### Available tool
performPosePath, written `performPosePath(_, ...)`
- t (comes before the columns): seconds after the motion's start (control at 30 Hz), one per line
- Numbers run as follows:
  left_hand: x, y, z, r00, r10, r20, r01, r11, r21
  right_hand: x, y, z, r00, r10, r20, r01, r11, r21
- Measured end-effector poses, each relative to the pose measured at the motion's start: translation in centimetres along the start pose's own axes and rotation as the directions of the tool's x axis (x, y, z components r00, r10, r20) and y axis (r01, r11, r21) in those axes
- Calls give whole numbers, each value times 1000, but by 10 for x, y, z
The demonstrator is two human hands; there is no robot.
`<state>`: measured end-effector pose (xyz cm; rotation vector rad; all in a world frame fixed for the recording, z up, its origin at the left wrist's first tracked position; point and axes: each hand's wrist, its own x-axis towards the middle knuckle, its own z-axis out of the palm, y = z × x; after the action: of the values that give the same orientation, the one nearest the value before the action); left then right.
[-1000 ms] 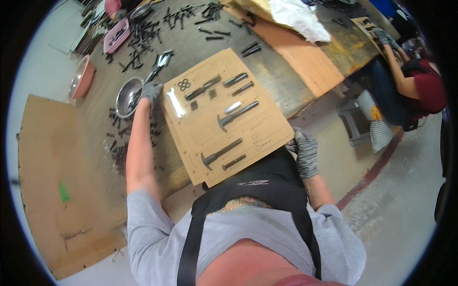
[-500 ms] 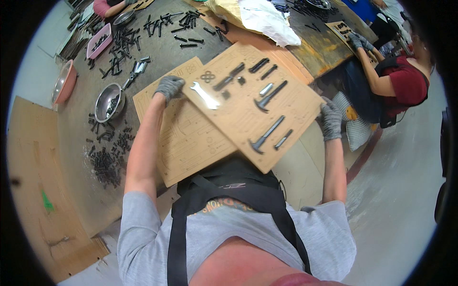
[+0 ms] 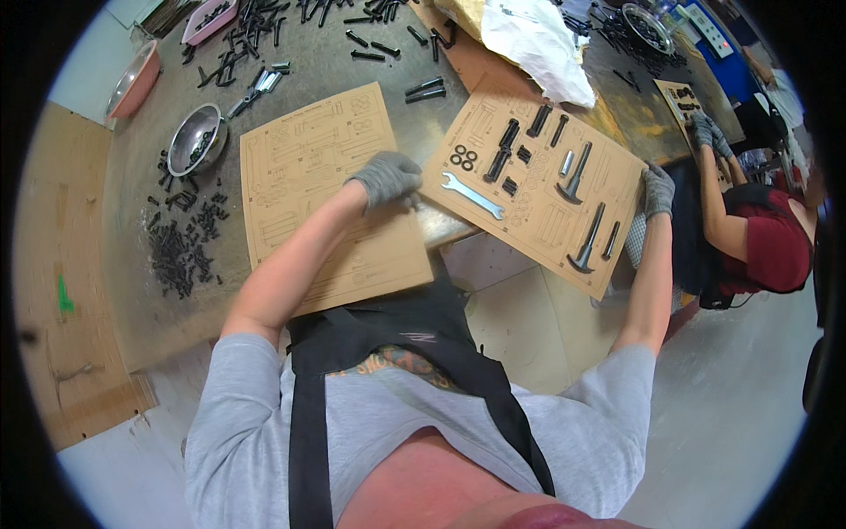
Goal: The person assembles small black mechanical parts on a cardboard template, using a wrench to tighten components. They repeatedly pick up parts, align them, and secure them with the wrench, then place the assembled units on the template.
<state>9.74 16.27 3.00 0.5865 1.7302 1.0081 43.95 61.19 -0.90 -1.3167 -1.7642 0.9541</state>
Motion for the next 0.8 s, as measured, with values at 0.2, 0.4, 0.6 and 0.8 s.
performPosePath(0.2, -4, 5, 19, 986, -78, 146, 86, 995, -53, 78, 7, 34, 994, -105, -1, 103, 978, -180)
performPosePath(0.4, -1, -1, 46, 986, -32, 165, 56, 989, -139, 132, 27, 58, 974, -217, 56, 225, 944, -243)
performPosePath(0.6, -24, -25, 9, 932, 362, 27, -359, 931, -69, 32, -81, 85, 871, -488, 63, 491, 869, -66)
performPosePath(0.8, -130, -107, -109, 318, 445, -837, 148, 849, 508, -220, -178, 175, 506, -515, 692, 356, 855, 377)
